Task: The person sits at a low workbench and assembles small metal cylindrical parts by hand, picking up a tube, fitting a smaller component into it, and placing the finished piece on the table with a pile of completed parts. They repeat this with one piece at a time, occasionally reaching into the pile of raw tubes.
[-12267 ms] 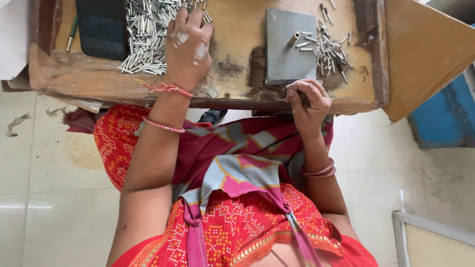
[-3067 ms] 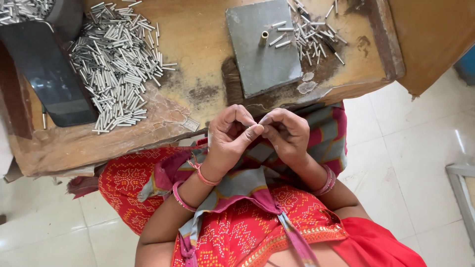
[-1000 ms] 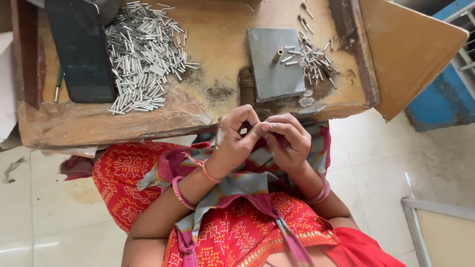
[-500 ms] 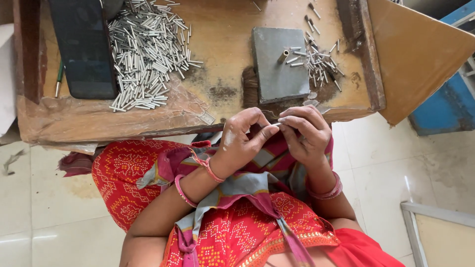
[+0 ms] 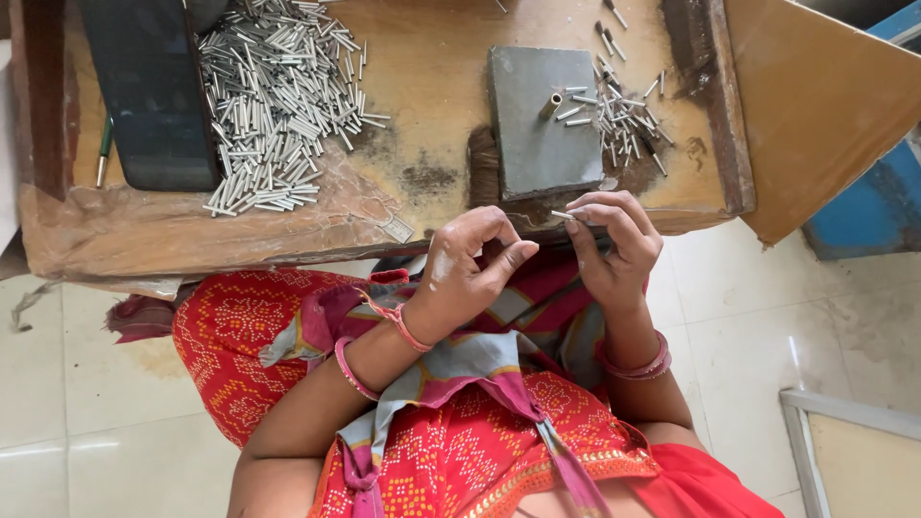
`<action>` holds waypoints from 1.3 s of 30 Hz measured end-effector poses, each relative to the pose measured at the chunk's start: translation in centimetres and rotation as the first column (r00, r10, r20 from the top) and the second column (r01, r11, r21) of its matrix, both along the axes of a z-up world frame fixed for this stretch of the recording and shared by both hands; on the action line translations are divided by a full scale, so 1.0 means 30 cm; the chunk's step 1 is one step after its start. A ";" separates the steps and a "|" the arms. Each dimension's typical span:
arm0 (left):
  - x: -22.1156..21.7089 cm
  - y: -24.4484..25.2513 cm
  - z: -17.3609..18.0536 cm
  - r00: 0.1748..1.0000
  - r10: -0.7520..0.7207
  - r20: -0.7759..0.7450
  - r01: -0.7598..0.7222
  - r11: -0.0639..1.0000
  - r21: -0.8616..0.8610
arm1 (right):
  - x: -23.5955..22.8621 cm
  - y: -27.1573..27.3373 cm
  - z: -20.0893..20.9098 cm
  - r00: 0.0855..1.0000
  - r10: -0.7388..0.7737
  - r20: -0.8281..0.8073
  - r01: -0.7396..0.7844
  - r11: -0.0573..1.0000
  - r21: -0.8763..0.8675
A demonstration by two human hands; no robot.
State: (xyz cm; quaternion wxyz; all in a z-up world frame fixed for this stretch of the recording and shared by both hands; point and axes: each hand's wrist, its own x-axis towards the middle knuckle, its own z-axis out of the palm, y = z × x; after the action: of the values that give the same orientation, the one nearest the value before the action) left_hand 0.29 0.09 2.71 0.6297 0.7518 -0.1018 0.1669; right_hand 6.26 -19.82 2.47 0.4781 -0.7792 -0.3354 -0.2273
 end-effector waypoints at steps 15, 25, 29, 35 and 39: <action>0.012 -0.006 -0.002 0.997 -0.060 0.055 0.055 0.994 0.090 | 0.040 0.007 -0.061 0.999 -0.024 -0.024 0.025 0.999 0.042; 0.021 -0.017 0.002 0.985 -0.085 0.149 0.045 0.966 0.255 | 0.047 0.003 -0.069 0.997 -0.065 0.041 0.064 0.998 0.014; 0.025 -0.024 0.002 0.985 -0.070 0.158 0.016 0.947 0.321 | 0.050 0.001 -0.074 0.998 -0.053 0.045 0.052 0.998 0.028; 0.023 -0.028 -0.001 0.984 -0.056 0.171 -0.009 0.934 0.358 | 0.050 0.004 -0.071 0.998 -0.042 0.051 0.042 0.999 0.013; 0.023 -0.029 -0.001 0.982 -0.050 0.182 -0.026 0.919 0.393 | 0.050 0.009 -0.066 0.996 -0.042 0.080 0.044 0.999 -0.018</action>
State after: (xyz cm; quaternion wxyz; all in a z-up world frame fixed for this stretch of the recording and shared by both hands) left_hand 0.99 -0.78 2.68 0.4544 0.8431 -0.1971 0.2095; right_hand 7.76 -19.55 0.50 0.4518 -0.7813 -0.3395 -0.2649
